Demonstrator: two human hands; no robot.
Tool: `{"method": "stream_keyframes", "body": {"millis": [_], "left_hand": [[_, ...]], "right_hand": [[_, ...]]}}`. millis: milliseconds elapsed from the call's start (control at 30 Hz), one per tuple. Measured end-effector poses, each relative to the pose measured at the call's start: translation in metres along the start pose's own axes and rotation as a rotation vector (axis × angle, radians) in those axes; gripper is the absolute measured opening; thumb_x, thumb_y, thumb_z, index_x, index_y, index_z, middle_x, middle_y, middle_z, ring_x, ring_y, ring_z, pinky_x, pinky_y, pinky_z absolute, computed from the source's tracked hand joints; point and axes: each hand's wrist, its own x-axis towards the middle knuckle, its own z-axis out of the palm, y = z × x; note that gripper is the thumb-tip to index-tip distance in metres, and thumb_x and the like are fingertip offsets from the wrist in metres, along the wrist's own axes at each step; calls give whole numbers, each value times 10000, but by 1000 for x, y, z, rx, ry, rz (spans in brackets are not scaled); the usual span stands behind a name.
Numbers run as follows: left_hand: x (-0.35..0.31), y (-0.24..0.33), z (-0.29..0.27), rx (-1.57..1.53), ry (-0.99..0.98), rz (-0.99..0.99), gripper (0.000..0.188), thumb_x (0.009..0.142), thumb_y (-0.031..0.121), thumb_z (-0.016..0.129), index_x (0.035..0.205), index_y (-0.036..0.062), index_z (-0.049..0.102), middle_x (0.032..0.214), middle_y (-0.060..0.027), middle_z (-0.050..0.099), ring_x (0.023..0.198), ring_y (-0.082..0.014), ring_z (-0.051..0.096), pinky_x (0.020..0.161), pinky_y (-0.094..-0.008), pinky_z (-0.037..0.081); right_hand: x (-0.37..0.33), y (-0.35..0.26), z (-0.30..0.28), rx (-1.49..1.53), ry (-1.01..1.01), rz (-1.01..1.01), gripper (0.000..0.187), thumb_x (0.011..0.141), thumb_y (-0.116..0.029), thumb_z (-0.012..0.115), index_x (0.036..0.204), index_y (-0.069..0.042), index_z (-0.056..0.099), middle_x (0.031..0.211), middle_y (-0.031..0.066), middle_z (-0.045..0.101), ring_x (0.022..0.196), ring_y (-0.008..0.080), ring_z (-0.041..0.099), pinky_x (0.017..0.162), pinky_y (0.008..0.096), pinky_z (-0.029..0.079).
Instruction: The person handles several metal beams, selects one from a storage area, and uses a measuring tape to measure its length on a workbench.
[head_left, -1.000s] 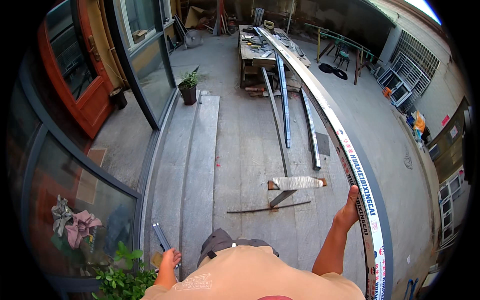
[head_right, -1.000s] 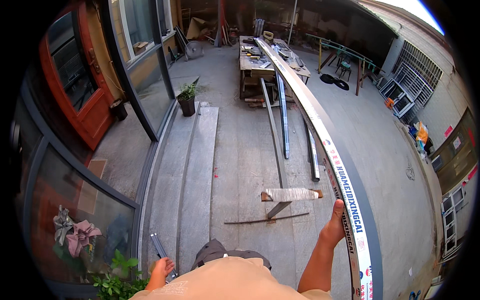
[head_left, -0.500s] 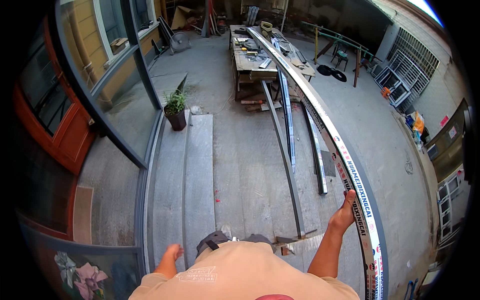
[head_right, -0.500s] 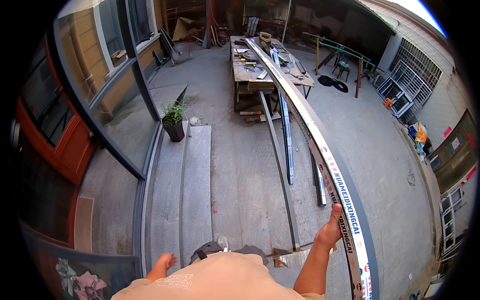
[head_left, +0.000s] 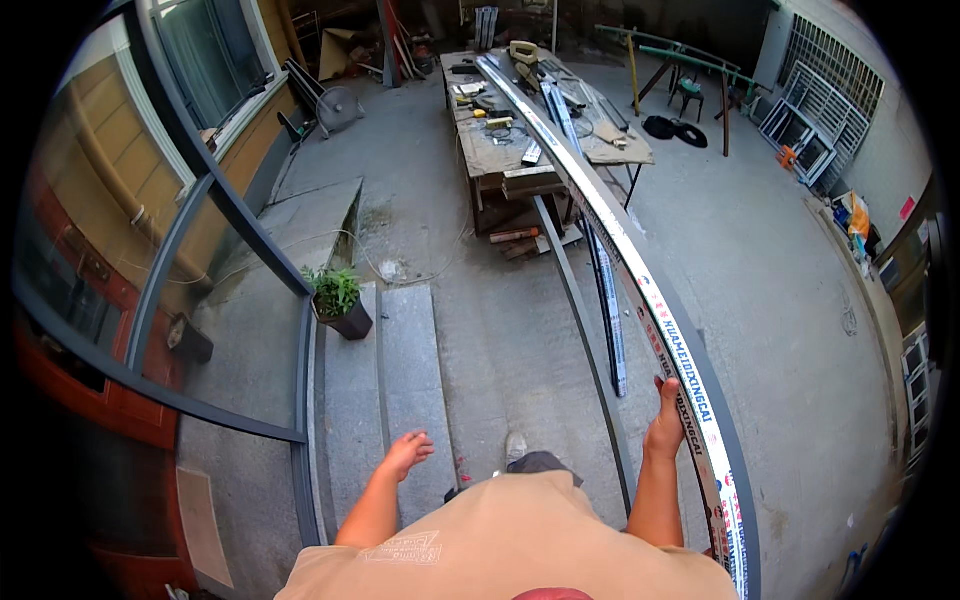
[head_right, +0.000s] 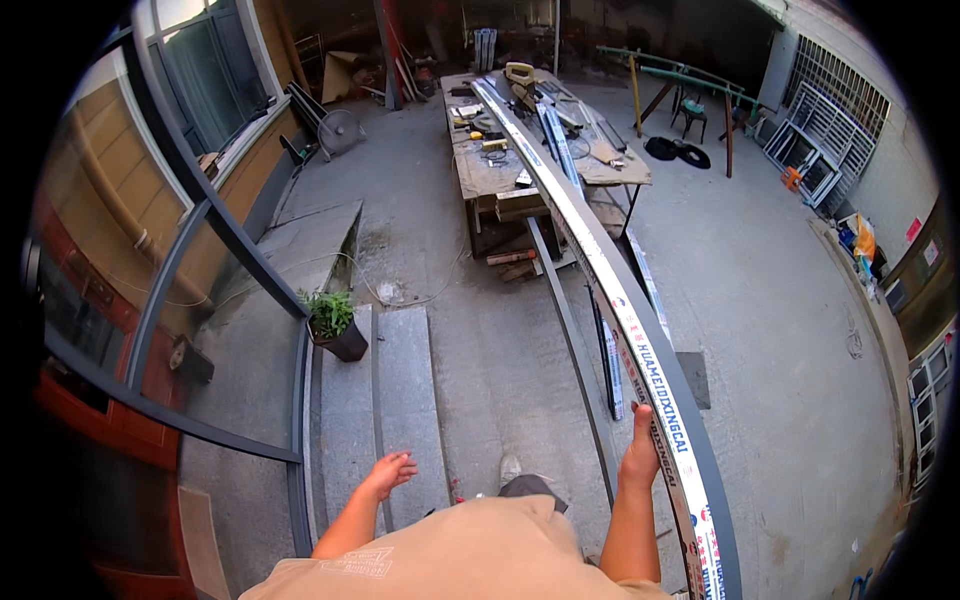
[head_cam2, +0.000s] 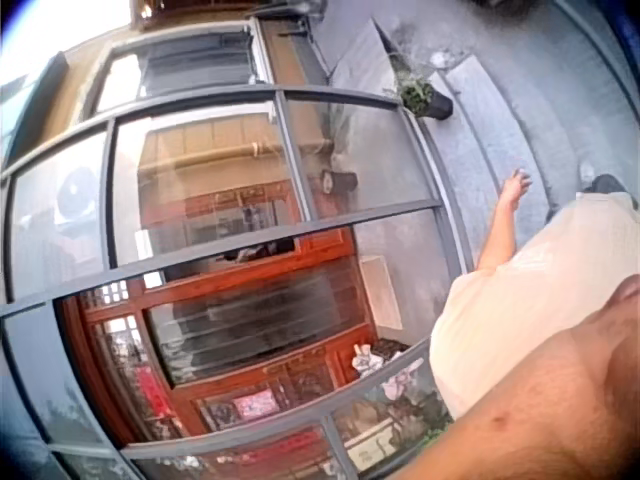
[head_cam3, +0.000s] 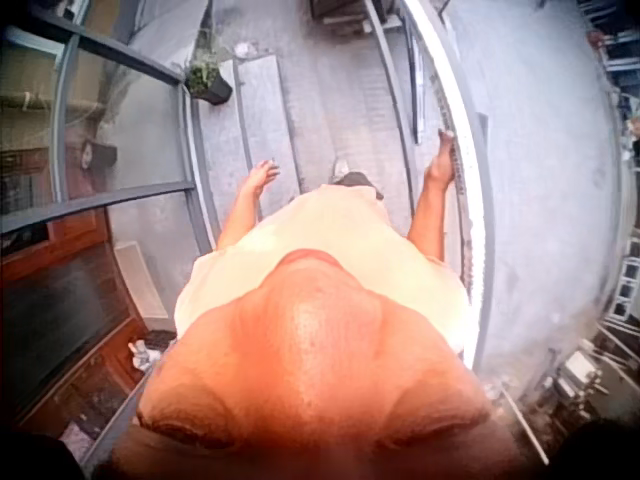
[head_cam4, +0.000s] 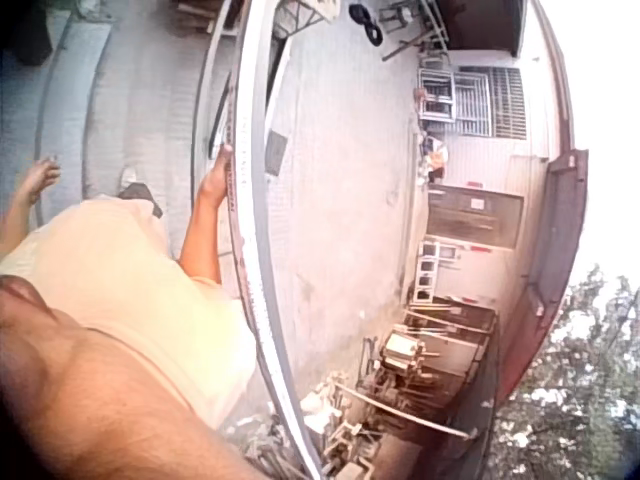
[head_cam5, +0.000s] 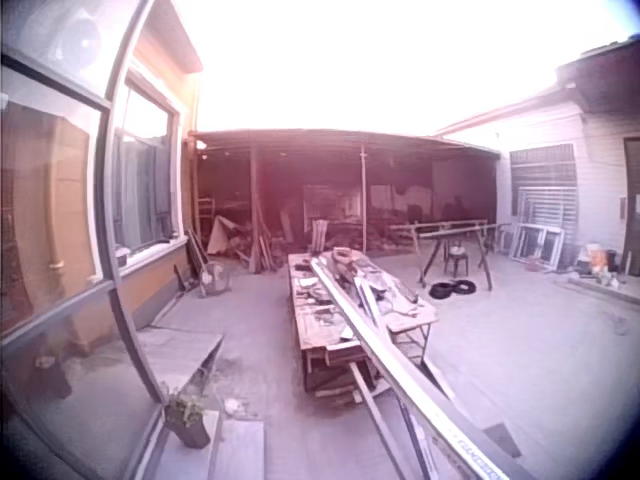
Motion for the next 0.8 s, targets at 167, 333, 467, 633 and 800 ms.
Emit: {"method": "stream_keyframes", "body": {"millis": [167, 333, 467, 633, 800], "left_hand": [[51, -64, -64, 107, 249, -420, 381, 1050, 317, 583, 1330, 60, 609, 1243, -153, 703, 1080, -287, 704, 890, -481, 576], [75, -22, -122, 174, 296, -609, 401, 1059, 318, 553, 1357, 54, 599, 1261, -154, 702, 1103, -290, 700, 887, -473, 572], [162, 53, -152, 293, 230, -567, 417, 1066, 318, 529, 1379, 49, 590, 1276, -155, 700, 1121, -293, 696, 885, -467, 569], [320, 218, -196, 79, 288, -436, 424, 1069, 315, 514, 1390, 49, 588, 1261, -146, 708, 1121, -291, 698, 876, -448, 562], [463, 479, -190, 191, 202, 25, 367, 1046, 277, 597, 1327, 43, 620, 1120, -94, 720, 948, -202, 695, 796, -338, 537]], "right_hand": [[93, 42, 83, -33, -30, 38, 642, 961, -453, 731, 1402, -10, 587, 1342, 101, 627, 1165, 210, 610, 1021, 385, 533], [175, 81, 177, 11, 46, 15, 583, 971, -408, 738, 1376, -11, 603, 1318, 101, 639, 1143, 203, 619, 988, 374, 545], [236, 116, 259, 40, 93, 17, 499, 976, -351, 749, 1331, -18, 641, 1263, 84, 673, 1117, 189, 625, 969, 355, 530], [309, 145, 382, 130, 116, 49, 447, 976, -303, 757, 1324, -44, 648, 1255, 51, 677, 1101, 162, 622, 939, 339, 519], [380, 175, 492, 13, 127, 7, 478, 956, -332, 776, 1321, -51, 647, 1255, 44, 660, 1090, 172, 614, 961, 336, 512]]}}
